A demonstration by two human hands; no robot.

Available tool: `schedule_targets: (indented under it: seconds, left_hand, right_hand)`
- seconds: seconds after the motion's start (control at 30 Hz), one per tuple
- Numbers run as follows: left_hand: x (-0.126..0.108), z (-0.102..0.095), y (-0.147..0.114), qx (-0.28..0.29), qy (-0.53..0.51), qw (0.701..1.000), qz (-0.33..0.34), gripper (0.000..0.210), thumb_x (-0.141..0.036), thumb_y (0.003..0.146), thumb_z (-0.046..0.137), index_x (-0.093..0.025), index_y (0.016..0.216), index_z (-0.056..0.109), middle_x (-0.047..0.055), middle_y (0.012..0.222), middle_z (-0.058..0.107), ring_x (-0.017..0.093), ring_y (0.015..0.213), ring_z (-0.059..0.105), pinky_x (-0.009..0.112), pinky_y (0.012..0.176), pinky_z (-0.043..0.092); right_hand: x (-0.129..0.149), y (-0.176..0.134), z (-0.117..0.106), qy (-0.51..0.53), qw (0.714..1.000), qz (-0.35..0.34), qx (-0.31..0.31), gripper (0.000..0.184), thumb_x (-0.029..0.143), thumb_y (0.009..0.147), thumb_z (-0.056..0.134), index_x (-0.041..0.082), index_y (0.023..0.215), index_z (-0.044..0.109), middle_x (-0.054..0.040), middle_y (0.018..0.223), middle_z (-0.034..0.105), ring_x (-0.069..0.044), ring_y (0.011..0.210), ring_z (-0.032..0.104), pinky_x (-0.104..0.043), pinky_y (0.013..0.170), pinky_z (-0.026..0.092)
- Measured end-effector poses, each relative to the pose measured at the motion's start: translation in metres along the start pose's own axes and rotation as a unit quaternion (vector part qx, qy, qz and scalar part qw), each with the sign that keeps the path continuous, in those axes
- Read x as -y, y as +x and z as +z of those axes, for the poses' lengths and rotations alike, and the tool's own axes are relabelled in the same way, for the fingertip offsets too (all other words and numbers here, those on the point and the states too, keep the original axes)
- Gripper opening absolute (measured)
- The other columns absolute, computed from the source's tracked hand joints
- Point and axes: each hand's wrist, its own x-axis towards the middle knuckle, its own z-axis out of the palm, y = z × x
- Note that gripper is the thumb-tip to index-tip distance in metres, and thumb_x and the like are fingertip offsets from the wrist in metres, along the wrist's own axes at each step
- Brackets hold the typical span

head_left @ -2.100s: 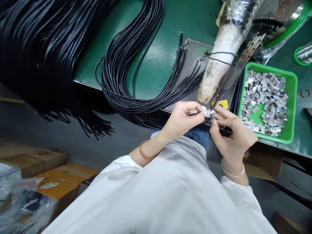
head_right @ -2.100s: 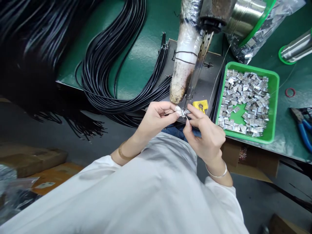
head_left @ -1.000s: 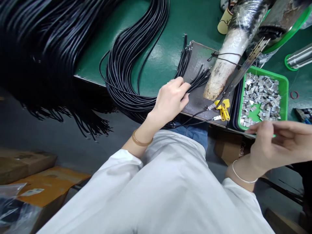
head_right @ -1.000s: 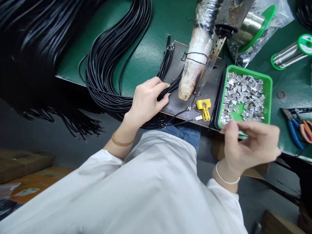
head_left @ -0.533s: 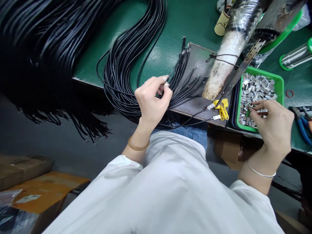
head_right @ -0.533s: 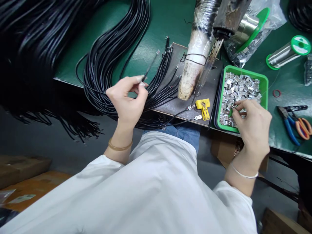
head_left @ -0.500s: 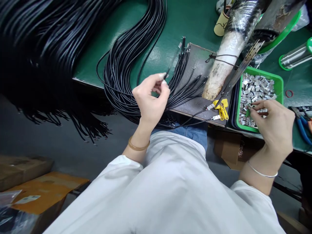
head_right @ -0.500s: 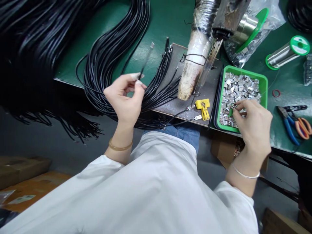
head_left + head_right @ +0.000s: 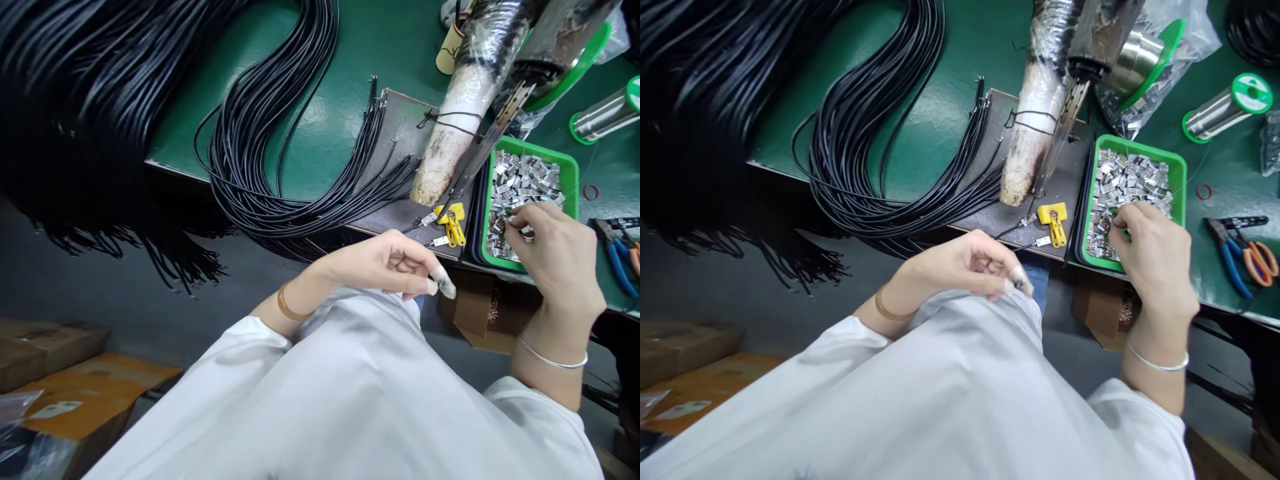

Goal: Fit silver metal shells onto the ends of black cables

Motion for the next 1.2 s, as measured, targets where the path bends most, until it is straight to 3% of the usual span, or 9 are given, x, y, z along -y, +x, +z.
schedule_targets:
  seconds: [0.2,0.3,0.47,0.63,0.73,0.87,0.97,1.1,1.2]
  left_hand:
    - [0.026,0.006,0.009,-0.13,-0.103,0.986,-0.011,0.034,-0.038,0.078,0.081,-0.009,0.094,0.073,0.0,0.056,0.061,0.002,0.041,0.037,0.018,0.04,0.025]
    - [0.031,0.002,0.006,-0.2,-0.136,0.97,0.024,0.03,-0.039,0.081,0.077,-0.012,0.094,0.072,-0.002,0.055,0.06,0.002,0.038,0.035,0.018,0.036,0.021]
    - [0.035,0.003,0.005,-0.434,0.02,0.893,0.116,0.025,-0.033,0.084,0.073,-0.011,0.098,0.072,0.006,0.082,0.075,0.002,0.042,0.047,0.017,0.037,0.034]
    - [0.04,0.012,0.007,-0.321,0.086,0.942,0.056,0.02,-0.025,0.086,0.069,-0.008,0.096,0.073,0.009,0.081,0.077,0.003,0.044,0.048,0.017,0.039,0.032]
    - [0.034,0.013,0.011,-0.307,0.046,0.948,0.077,0.015,-0.023,0.084,0.069,-0.01,0.091,0.072,0.004,0.071,0.073,0.002,0.043,0.044,0.016,0.04,0.032]
    - [0.022,0.013,0.018,-0.285,-0.013,0.956,0.07,0.015,-0.025,0.082,0.071,-0.012,0.085,0.064,-0.001,0.059,0.068,0.001,0.04,0.042,0.014,0.039,0.03]
    - [0.019,0.015,0.023,-0.28,-0.035,0.957,0.067,0.022,-0.027,0.078,0.077,-0.014,0.081,0.06,-0.002,0.058,0.067,0.002,0.04,0.044,0.014,0.04,0.032]
    - [0.025,0.015,0.027,-0.306,-0.028,0.946,0.104,0.025,-0.028,0.073,0.083,-0.013,0.08,0.065,-0.002,0.06,0.065,0.004,0.051,0.057,0.015,0.052,0.045]
    - [0.03,0.014,0.026,-0.309,-0.005,0.944,0.115,0.022,-0.028,0.074,0.084,-0.012,0.083,0.07,-0.001,0.062,0.066,0.006,0.056,0.059,0.017,0.056,0.047]
  right_hand:
    - [-0.009,0.0,-0.003,0.1,0.995,0.001,0.004,0.018,0.024,0.078,0.072,0.023,0.075,0.054,0.0026,0.081,0.052,-0.009,0.065,0.048,-0.026,0.062,0.036]
    - [-0.01,-0.001,-0.004,0.125,0.992,0.001,0.007,0.02,0.018,0.076,0.073,0.023,0.073,0.054,0.0036,0.077,0.054,-0.009,0.066,0.051,-0.026,0.065,0.038]
    - [-0.002,-0.008,0.0,0.116,0.993,0.025,-0.025,0.015,0.018,0.079,0.072,0.024,0.076,0.058,0.0042,0.073,0.063,-0.009,0.065,0.056,-0.025,0.063,0.038]
    - [0.001,-0.013,0.006,0.102,0.987,0.074,-0.096,0.011,0.024,0.08,0.075,0.023,0.081,0.064,0.0039,0.067,0.062,-0.01,0.06,0.056,-0.026,0.062,0.039]
    - [0.016,-0.011,-0.003,0.164,0.965,0.101,-0.179,0.009,0.02,0.076,0.076,0.022,0.079,0.067,0.0017,0.07,0.067,-0.01,0.057,0.056,-0.026,0.058,0.041]
    - [0.064,-0.012,-0.028,0.411,0.848,0.121,-0.311,0.016,0.015,0.068,0.082,0.019,0.069,0.066,-0.0025,0.072,0.071,-0.015,0.062,0.066,-0.027,0.052,0.044]
    - [0.104,-0.016,-0.037,0.537,0.778,0.115,-0.306,0.02,0.011,0.069,0.082,0.02,0.068,0.064,-0.0009,0.071,0.071,-0.015,0.058,0.064,-0.03,0.049,0.049]
    - [0.132,-0.019,-0.024,0.486,0.814,0.091,-0.305,0.017,0.01,0.076,0.078,0.024,0.082,0.071,-0.001,0.09,0.077,-0.021,0.087,0.074,-0.04,0.079,0.061]
    - [0.136,-0.017,-0.013,0.5,0.823,0.09,-0.253,0.011,0.015,0.084,0.072,0.025,0.088,0.073,-0.0018,0.096,0.077,-0.02,0.094,0.074,-0.038,0.081,0.062]
